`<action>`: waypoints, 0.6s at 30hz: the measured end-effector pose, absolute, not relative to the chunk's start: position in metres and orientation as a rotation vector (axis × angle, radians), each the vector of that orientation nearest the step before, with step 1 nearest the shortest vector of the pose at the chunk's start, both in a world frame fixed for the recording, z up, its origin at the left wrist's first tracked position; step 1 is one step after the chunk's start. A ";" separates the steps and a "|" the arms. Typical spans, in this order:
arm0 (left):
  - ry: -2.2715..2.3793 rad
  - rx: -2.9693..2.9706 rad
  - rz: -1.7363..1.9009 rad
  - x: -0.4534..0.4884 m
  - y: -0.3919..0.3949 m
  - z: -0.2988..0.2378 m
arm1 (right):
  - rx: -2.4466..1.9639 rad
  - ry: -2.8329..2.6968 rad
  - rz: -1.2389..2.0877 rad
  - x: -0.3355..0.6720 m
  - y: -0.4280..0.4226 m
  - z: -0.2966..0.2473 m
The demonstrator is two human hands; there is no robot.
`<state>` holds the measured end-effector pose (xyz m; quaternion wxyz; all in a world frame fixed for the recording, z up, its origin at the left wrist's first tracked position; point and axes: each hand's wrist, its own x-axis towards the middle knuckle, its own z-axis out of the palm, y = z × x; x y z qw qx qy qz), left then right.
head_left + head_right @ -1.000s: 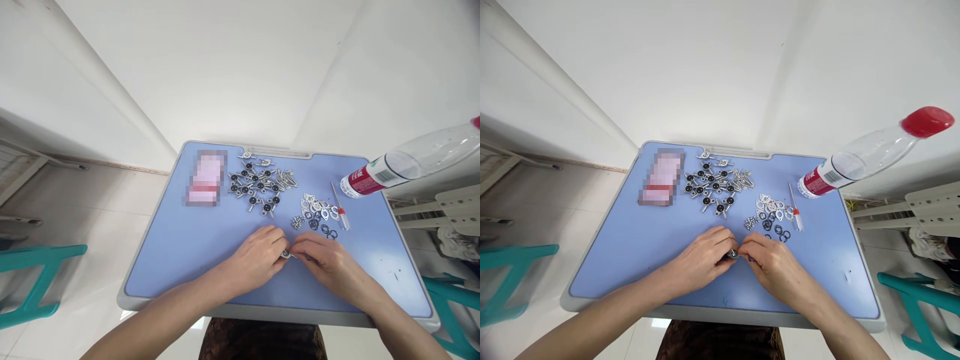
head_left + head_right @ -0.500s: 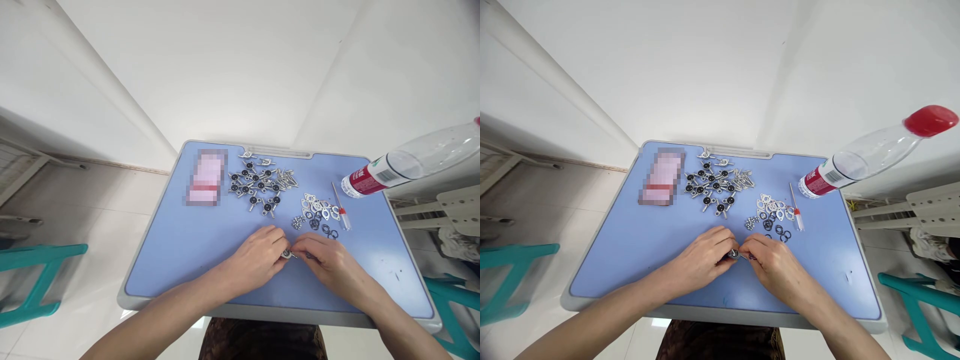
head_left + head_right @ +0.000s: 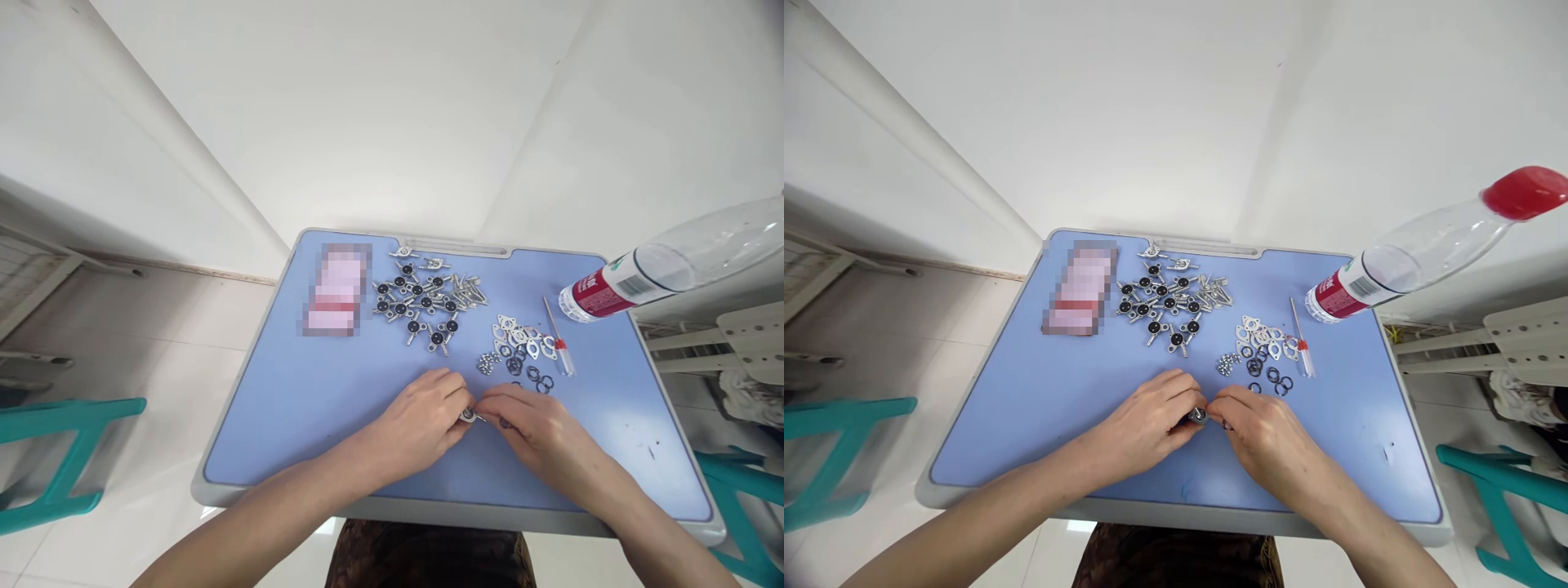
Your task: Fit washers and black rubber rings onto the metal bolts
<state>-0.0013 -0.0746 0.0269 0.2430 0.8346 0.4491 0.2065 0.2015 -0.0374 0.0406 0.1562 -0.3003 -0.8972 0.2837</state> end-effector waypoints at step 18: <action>1.250 2.304 0.525 0.000 -0.075 0.029 | -1.023 -2.376 1.154 0.196 -0.034 0.049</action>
